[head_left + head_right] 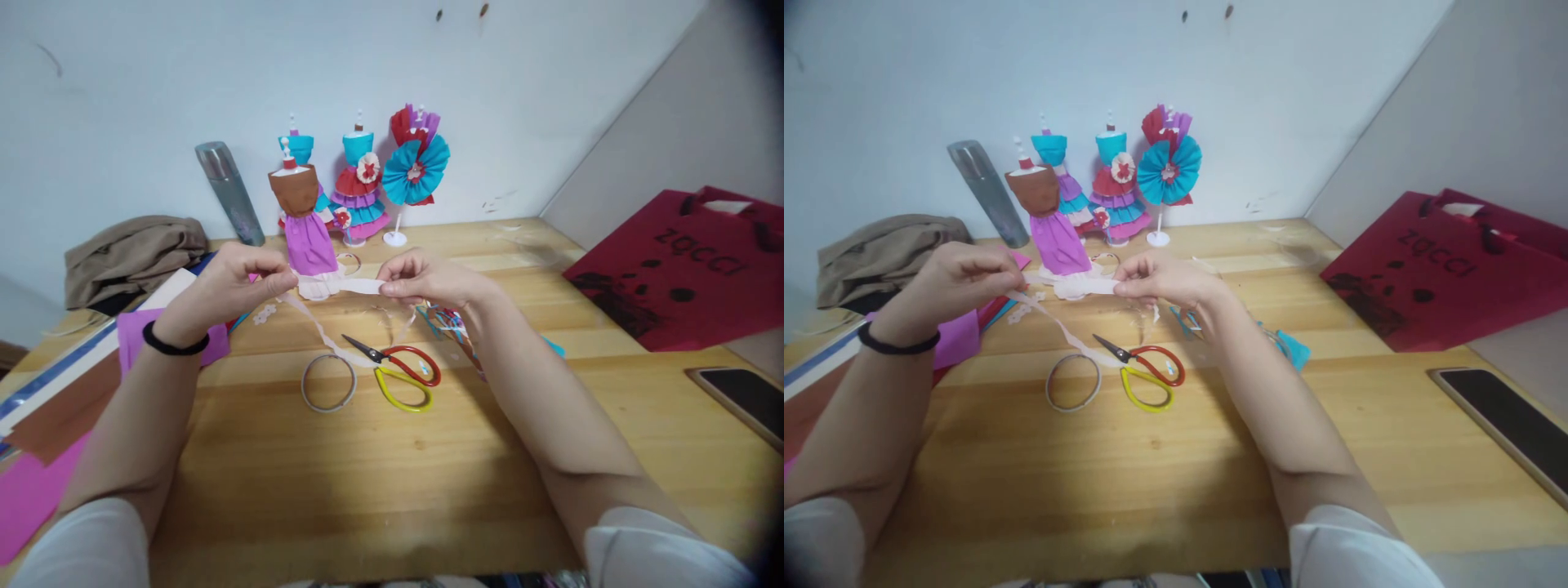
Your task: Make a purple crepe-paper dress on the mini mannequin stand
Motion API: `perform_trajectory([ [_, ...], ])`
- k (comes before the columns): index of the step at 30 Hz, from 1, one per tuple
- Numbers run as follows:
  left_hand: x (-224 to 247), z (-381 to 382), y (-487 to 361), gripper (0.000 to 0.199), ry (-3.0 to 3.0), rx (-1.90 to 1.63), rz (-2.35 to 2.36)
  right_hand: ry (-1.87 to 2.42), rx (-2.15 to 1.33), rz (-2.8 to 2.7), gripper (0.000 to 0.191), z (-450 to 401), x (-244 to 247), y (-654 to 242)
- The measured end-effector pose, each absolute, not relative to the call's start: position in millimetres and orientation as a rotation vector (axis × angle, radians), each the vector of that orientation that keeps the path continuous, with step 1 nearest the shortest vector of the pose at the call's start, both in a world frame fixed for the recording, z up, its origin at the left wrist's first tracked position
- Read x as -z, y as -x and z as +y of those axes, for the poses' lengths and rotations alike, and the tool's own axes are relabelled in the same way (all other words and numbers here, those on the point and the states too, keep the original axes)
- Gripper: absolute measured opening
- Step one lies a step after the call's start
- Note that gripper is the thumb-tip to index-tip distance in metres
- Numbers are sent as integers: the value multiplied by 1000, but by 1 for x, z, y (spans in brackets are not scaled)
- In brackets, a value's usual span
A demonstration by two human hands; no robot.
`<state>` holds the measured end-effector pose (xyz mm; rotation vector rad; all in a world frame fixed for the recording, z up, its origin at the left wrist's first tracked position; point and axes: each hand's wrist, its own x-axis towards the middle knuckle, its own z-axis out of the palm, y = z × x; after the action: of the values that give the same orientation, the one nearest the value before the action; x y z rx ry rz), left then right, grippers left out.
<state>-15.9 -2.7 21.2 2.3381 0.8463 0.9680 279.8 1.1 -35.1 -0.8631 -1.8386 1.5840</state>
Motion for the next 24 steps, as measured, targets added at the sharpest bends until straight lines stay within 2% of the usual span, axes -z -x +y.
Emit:
perform_trajectory([
  [6,-23,-2,22,30,-2473,-887,918,960,-1557,-1889,21,-4,22,-291],
  [15,-25,6,39,22,-2509,-929,1019,1106,-1497,-1872,23,-1,23,-298],
  [24,-14,23,49,17,-2548,-879,1438,1158,-1428,-1884,25,1,22,-301],
])
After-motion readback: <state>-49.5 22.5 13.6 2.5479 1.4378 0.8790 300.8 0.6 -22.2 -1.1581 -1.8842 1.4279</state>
